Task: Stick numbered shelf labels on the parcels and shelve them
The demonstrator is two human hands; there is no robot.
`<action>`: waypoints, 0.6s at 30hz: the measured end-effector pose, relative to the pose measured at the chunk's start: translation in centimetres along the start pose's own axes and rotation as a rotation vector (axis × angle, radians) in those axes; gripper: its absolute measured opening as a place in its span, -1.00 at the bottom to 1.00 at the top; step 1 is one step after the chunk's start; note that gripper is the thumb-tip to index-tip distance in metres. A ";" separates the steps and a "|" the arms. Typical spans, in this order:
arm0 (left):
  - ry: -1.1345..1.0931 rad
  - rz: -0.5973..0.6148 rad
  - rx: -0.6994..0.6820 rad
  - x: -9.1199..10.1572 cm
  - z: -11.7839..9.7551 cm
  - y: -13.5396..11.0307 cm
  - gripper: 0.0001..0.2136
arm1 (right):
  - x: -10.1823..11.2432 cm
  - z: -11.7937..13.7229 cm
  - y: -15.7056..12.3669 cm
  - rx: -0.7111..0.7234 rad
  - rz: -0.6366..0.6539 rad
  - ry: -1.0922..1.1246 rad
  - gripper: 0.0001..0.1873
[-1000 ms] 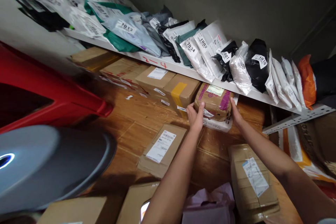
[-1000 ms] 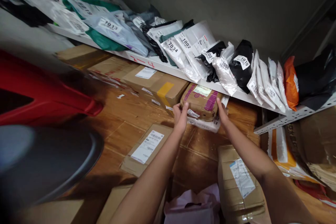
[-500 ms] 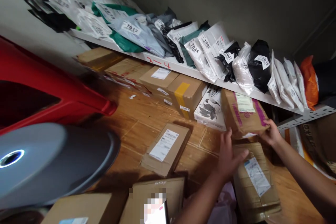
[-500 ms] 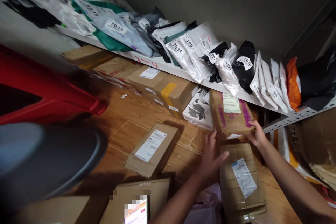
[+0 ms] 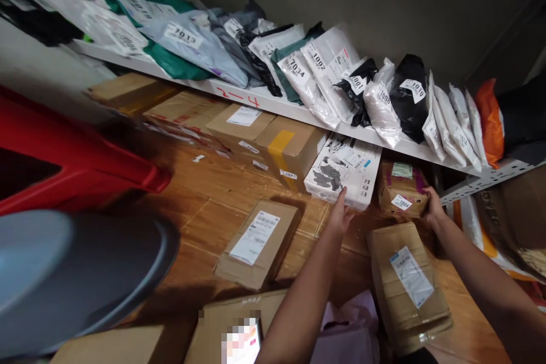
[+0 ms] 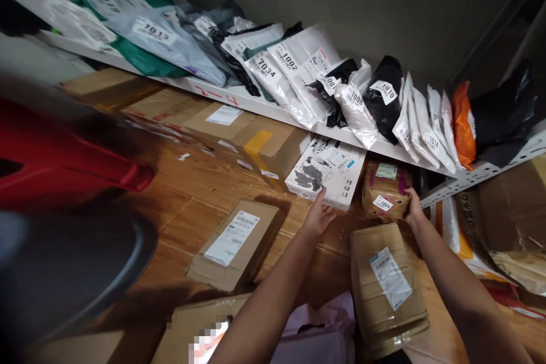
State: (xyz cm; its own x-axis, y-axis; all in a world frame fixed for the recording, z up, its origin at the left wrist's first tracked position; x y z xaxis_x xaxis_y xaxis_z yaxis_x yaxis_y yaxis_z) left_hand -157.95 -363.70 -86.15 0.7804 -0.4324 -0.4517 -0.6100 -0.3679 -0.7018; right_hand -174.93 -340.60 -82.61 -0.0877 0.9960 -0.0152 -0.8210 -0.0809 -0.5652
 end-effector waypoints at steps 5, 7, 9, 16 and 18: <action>-0.003 -0.088 0.039 -0.7 -0.7 0.8 -0.69 | -0.8 0.8 0.5 0.166 -0.115 -0.079 -0.68; -0.012 -0.117 0.045 -0.5 -0.9 0.8 -0.71 | -1.8 -0.6 -0.6 0.241 -0.149 -0.117 -0.56; -0.025 -0.150 0.048 -0.4 -0.9 0.7 -0.74 | -3.7 -2.6 -1.9 0.254 -0.104 -0.163 -0.49; -0.058 -0.077 0.083 -1.9 3.6 -5.0 -0.63 | -9.4 -6.3 -4.9 -0.113 0.358 -0.206 -0.66; -0.048 -0.002 0.111 -1.1 6.0 -8.8 -0.59 | -8.1 -6.5 -6.0 -0.202 0.450 -0.192 -0.72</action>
State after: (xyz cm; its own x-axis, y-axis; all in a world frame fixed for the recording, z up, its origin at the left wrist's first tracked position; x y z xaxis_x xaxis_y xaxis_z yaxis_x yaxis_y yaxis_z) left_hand -152.65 -355.05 -82.82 0.7889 -0.3905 -0.4744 -0.5916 -0.2743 -0.7581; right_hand -165.59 -347.97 -84.47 -0.5241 0.8380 -0.1522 -0.5550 -0.4716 -0.6852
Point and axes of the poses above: each hand's wrist, its own y-axis towards the middle knuckle, its own x-axis out of the back of the hand, z = x × y, the point moved 2 cm from there along y, towards the middle knuckle, and after that the axes turned 1 degree about -x, right-handed, at the moved point
